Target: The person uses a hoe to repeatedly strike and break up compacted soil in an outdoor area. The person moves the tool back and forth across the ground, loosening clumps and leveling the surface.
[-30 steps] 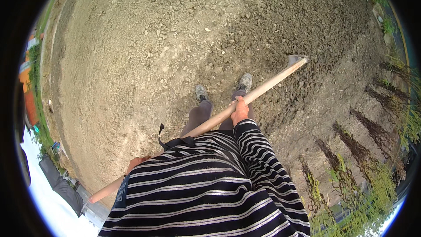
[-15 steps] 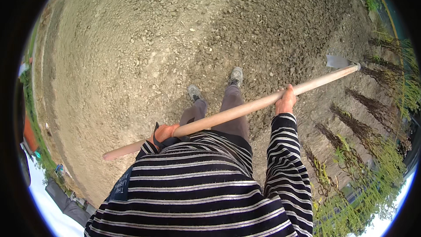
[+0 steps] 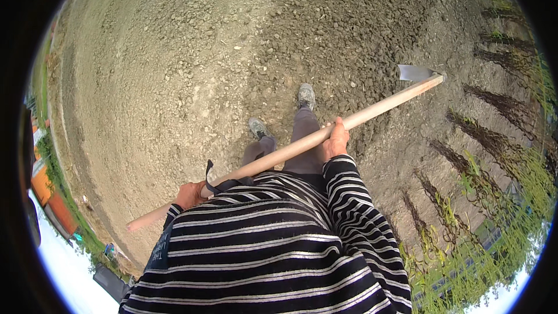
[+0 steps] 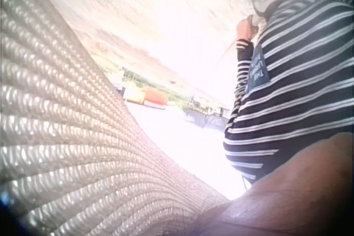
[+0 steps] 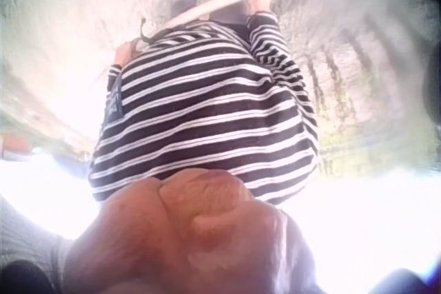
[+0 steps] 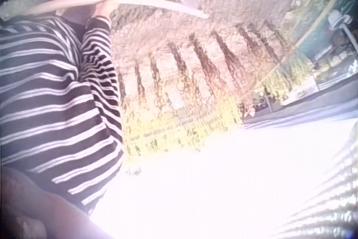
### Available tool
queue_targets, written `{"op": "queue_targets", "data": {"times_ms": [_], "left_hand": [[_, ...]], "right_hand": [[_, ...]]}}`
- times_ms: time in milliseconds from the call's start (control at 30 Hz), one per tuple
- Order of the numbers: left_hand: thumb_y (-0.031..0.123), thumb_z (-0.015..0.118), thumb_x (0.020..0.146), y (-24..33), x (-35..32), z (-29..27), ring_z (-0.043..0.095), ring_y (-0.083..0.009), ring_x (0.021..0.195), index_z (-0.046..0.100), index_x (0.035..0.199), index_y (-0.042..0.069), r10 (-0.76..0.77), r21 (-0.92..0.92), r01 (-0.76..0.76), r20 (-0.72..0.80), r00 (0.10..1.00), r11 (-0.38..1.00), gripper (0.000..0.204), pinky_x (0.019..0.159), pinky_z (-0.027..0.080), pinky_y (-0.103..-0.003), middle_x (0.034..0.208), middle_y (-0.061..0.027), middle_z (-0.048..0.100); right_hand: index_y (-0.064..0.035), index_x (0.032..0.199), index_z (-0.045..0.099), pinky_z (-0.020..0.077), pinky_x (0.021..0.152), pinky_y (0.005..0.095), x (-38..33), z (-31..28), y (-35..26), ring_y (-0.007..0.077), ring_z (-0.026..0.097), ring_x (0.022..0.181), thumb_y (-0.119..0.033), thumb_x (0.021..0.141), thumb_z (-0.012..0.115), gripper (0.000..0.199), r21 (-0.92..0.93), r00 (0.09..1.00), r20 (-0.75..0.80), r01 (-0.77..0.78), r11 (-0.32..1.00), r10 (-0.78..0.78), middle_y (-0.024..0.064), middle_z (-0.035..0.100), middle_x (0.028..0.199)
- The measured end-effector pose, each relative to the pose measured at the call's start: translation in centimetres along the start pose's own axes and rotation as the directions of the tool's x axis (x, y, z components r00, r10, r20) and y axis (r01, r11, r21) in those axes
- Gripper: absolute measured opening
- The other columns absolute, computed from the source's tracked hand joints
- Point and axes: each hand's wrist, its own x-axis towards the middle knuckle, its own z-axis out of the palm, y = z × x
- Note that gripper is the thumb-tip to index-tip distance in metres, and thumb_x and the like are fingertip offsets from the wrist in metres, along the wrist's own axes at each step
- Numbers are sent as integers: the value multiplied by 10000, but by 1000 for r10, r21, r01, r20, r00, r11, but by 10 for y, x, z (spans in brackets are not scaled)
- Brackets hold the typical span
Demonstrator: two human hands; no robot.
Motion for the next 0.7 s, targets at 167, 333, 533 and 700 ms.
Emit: {"op": "queue_targets", "data": {"times_ms": [167,333,533,700], "left_hand": [[286,544,715,37,65,6,550,-328,651,519,824,89,360,-318,-376,-109,927,871,227,538,397,-371,642,-164,534],[273,540,697,49,69,-7,545,-317,586,499,769,116,383,-116,-399,-141,913,910,177,507,400,-370,600,-138,526],[172,577,593,13,-20,-68,562,-293,550,522,751,136,-83,271,70,35,996,960,171,503,444,-399,545,-114,537],[196,564,597,-10,-4,-55,565,-314,599,532,794,140,-29,179,9,111,993,984,207,544,456,-407,602,-127,561]], "right_hand": [[-41,856,465,452,459,320,6,-28,-102,192,495,514,-134,754,572,175,-30,944,-99,314,949,-315,74,495,640],[-37,854,431,434,442,316,24,-49,-90,184,478,496,-163,769,561,200,-23,956,-195,221,975,-221,65,468,620],[-61,793,435,400,400,337,20,-22,61,200,442,422,-57,692,557,158,117,953,-56,-291,949,299,60,433,538],[-74,755,416,401,412,341,10,-14,61,196,440,437,-114,739,551,142,61,982,-127,-133,989,139,58,424,531]]}}
